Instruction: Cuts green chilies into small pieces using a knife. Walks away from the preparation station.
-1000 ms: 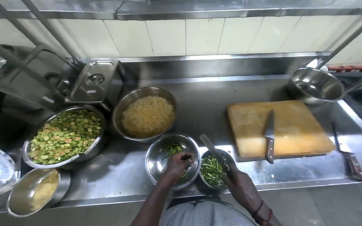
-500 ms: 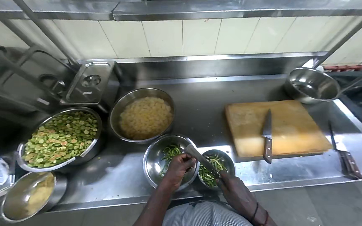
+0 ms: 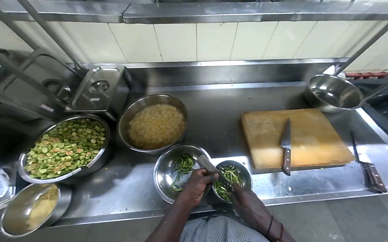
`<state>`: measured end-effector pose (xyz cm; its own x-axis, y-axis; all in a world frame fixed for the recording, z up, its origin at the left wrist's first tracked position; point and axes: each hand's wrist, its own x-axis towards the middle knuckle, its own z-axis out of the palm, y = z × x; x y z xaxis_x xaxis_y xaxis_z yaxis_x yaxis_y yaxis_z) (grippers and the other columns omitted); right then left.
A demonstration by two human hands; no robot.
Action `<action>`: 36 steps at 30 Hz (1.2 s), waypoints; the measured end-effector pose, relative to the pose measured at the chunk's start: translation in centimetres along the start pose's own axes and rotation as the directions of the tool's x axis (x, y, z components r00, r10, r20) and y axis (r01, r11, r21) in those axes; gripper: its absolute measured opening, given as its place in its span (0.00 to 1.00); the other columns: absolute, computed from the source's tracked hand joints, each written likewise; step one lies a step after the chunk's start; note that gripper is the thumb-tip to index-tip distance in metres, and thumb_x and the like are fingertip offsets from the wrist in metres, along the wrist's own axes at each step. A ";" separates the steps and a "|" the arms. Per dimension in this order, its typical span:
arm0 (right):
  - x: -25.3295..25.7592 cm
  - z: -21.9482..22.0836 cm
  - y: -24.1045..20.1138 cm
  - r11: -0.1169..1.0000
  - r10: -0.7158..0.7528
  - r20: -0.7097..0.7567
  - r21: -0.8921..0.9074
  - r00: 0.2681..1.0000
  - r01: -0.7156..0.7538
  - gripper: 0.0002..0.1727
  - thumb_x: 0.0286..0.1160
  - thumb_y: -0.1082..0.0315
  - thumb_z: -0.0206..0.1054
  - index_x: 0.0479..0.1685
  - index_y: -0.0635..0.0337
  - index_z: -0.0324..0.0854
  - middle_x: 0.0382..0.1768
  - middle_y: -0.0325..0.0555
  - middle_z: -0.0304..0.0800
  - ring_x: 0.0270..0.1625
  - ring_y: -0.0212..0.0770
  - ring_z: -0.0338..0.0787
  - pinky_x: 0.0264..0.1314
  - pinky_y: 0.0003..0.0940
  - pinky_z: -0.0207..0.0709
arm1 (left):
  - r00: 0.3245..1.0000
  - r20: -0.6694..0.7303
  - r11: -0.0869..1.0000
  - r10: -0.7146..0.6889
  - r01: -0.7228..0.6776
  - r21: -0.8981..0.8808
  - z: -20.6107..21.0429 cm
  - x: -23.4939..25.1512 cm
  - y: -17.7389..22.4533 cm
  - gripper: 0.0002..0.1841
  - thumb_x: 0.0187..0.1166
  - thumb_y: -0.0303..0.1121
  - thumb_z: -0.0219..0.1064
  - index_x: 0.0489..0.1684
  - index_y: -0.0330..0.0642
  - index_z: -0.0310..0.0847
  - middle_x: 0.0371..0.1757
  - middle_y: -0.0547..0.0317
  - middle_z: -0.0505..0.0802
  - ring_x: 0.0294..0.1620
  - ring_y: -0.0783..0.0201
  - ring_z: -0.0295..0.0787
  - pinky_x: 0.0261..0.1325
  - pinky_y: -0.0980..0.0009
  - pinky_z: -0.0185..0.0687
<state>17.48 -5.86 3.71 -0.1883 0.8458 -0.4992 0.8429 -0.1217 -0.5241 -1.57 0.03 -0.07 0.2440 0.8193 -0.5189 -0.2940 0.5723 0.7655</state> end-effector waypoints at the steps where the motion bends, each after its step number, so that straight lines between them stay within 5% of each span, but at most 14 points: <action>1: 0.0 0.0 0.0 1.000 0.000 0.001 -0.002 1.000 0.000 0.20 0.92 0.54 0.49 0.59 0.61 0.79 0.36 0.54 0.86 0.44 0.55 0.90 0.53 0.53 0.81 | 1.000 0.000 1.000 -0.006 0.006 -0.002 0.1 0.0 0.0 0.04 0.73 0.21 0.75 0.36 0.31 0.85 0.33 0.50 0.91 0.30 0.65 0.84 0.36 0.73 0.82; 5: 0.0 0.1 0.1 0.999 0.006 -0.046 0.032 0.999 -0.004 0.20 0.91 0.54 0.50 0.57 0.60 0.80 0.34 0.53 0.85 0.41 0.54 0.89 0.51 0.53 0.80 | 1.000 0.025 0.999 -0.009 0.010 -0.047 0.0 -0.1 0.0 0.03 0.77 0.22 0.71 0.39 0.31 0.85 0.35 0.50 0.91 0.32 0.64 0.87 0.40 0.72 0.85; 9: 0.1 0.2 0.3 0.997 0.038 -0.141 0.078 0.989 -0.027 0.19 0.91 0.54 0.52 0.55 0.60 0.80 0.31 0.51 0.85 0.38 0.52 0.88 0.47 0.51 0.81 | 1.000 0.019 0.985 0.007 -0.004 -0.175 0.4 -0.5 -0.4 0.06 0.84 0.22 0.63 0.49 0.27 0.83 0.44 0.41 0.94 0.44 0.52 0.95 0.55 0.58 0.91; 13: 0.0 -0.1 -0.1 0.998 0.066 -0.081 0.006 0.995 -0.065 0.20 0.92 0.54 0.51 0.58 0.60 0.79 0.35 0.53 0.86 0.42 0.54 0.90 0.51 0.53 0.81 | 0.997 -0.073 0.987 0.000 -0.012 -0.159 0.9 -0.7 -0.6 0.05 0.82 0.21 0.66 0.43 0.25 0.83 0.39 0.39 0.95 0.39 0.51 0.96 0.50 0.60 0.94; 21: 0.0 -0.6 -1.2 0.993 0.080 0.019 -0.084 0.997 -0.078 0.21 0.92 0.55 0.49 0.62 0.60 0.78 0.43 0.57 0.89 0.52 0.58 0.91 0.58 0.56 0.81 | 0.998 0.008 0.996 -0.063 0.063 -0.063 1.2 -0.9 -0.4 0.04 0.79 0.21 0.69 0.38 0.27 0.82 0.36 0.44 0.94 0.36 0.55 0.95 0.48 0.60 0.94; 28: -0.1 0.0 -0.5 0.998 0.067 -0.088 0.007 0.994 -0.067 0.20 0.91 0.55 0.51 0.60 0.59 0.80 0.38 0.53 0.88 0.46 0.54 0.91 0.55 0.54 0.82 | 0.996 0.063 0.994 -0.063 0.068 -0.090 1.1 -0.8 -0.9 0.08 0.81 0.23 0.67 0.51 0.27 0.83 0.42 0.42 0.94 0.40 0.53 0.95 0.52 0.58 0.93; 36: -0.2 -0.2 -0.5 0.997 0.078 -0.060 -0.023 0.995 -0.079 0.19 0.91 0.54 0.50 0.59 0.59 0.79 0.37 0.54 0.87 0.45 0.55 0.91 0.53 0.54 0.81 | 1.000 0.000 0.999 -0.029 0.029 -0.040 1.4 -1.2 -0.9 0.04 0.80 0.21 0.69 0.37 0.26 0.84 0.36 0.42 0.95 0.37 0.53 0.96 0.47 0.61 0.94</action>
<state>17.19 -5.86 4.22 -0.0916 0.8634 -0.4961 0.8663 -0.1766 -0.4672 -0.25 -1.49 0.39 0.2522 0.8026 -0.5405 -0.3234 0.5964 0.7346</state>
